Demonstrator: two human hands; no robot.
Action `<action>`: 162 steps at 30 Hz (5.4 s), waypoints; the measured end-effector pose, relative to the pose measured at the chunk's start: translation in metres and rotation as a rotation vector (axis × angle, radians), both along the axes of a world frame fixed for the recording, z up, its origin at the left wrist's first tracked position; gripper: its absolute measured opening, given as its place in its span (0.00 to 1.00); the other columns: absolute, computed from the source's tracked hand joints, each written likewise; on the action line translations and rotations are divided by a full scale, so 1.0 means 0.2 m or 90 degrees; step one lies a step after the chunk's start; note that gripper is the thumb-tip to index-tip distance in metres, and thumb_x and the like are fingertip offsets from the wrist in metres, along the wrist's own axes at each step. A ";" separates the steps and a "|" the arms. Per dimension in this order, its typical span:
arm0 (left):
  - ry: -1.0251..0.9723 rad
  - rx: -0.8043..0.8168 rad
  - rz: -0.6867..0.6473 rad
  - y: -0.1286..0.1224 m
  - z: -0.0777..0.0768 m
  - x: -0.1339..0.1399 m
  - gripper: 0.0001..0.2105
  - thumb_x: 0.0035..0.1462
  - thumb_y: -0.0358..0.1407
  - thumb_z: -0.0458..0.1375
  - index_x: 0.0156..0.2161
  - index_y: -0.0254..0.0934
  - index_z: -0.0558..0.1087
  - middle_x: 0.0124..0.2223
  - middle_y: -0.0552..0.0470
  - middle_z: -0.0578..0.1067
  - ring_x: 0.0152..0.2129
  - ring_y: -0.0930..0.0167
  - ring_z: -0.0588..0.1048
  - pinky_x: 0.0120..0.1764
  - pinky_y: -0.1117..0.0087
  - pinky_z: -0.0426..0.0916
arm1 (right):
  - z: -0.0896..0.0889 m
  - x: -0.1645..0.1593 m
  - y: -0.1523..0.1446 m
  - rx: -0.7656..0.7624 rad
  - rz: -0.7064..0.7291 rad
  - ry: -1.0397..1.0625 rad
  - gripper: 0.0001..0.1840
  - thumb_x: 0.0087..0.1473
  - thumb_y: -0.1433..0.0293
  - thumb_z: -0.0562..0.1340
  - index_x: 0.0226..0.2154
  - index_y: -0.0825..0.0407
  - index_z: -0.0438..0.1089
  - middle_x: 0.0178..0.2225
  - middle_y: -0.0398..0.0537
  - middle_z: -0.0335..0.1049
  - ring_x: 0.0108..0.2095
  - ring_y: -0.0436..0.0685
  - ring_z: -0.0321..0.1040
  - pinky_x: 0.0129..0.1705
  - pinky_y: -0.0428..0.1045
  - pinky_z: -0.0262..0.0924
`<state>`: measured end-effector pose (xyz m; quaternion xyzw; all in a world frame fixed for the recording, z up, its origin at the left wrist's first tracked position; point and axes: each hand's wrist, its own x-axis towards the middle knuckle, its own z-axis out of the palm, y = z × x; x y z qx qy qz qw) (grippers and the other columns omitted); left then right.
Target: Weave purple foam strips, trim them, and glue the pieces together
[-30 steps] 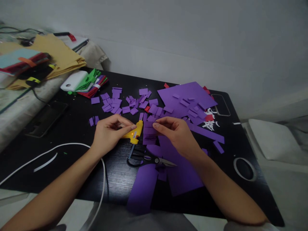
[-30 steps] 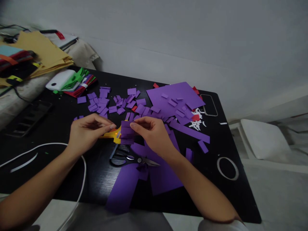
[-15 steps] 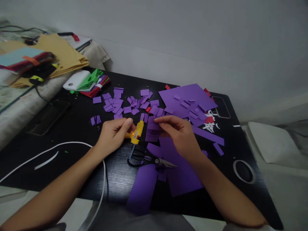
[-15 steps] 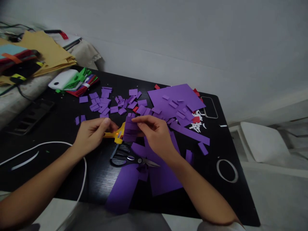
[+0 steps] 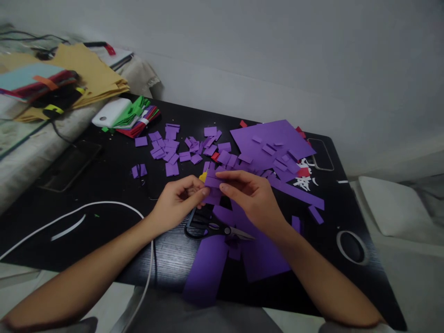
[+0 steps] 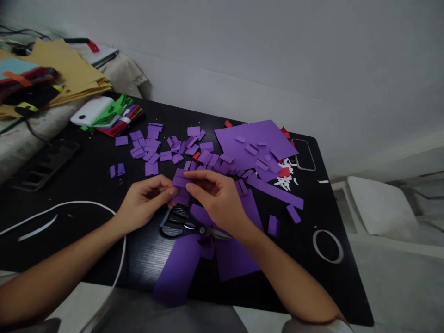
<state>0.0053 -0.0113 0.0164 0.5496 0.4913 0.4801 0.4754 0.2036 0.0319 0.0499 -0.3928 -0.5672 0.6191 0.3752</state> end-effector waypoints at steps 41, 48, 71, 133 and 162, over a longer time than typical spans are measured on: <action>0.011 0.020 0.112 0.00 0.01 0.00 0.08 0.60 0.38 0.66 0.42 0.36 0.80 0.29 0.53 0.82 0.25 0.72 0.81 0.31 0.74 0.78 | -0.05 -0.02 -0.01 0.049 0.040 -0.047 0.15 0.56 0.69 0.70 0.48 0.48 0.77 0.40 0.47 0.80 0.42 0.56 0.78 0.47 0.54 0.74; 0.063 0.018 0.141 0.00 0.02 0.00 0.08 0.61 0.38 0.63 0.39 0.36 0.81 0.28 0.53 0.82 0.24 0.71 0.81 0.31 0.74 0.77 | -0.05 -0.02 -0.01 0.021 0.051 -0.015 0.16 0.55 0.69 0.70 0.47 0.48 0.76 0.39 0.45 0.81 0.42 0.56 0.79 0.48 0.54 0.75; 0.039 0.037 0.119 -0.01 0.04 0.01 0.12 0.62 0.44 0.64 0.36 0.36 0.79 0.27 0.51 0.81 0.22 0.70 0.81 0.28 0.72 0.78 | -0.03 -0.02 -0.02 0.061 0.029 -0.033 0.10 0.59 0.63 0.69 0.43 0.49 0.78 0.39 0.46 0.80 0.40 0.54 0.78 0.44 0.51 0.73; -0.098 -0.034 0.013 0.02 0.02 -0.03 0.14 0.54 0.36 0.68 0.46 0.36 0.76 0.35 0.52 0.78 0.30 0.71 0.78 0.36 0.70 0.75 | -0.04 -0.03 -0.01 0.008 0.011 0.008 0.10 0.54 0.69 0.72 0.41 0.46 0.82 0.42 0.44 0.84 0.44 0.56 0.81 0.51 0.53 0.76; 0.614 0.076 -0.178 0.12 -0.08 -0.24 0.11 0.55 0.33 0.58 0.44 0.37 0.69 0.47 0.46 0.71 0.40 0.63 0.73 0.43 0.62 0.70 | 0.09 0.09 0.09 0.089 -0.106 0.037 0.08 0.53 0.69 0.72 0.38 0.45 0.82 0.50 0.45 0.79 0.53 0.58 0.75 0.58 0.55 0.70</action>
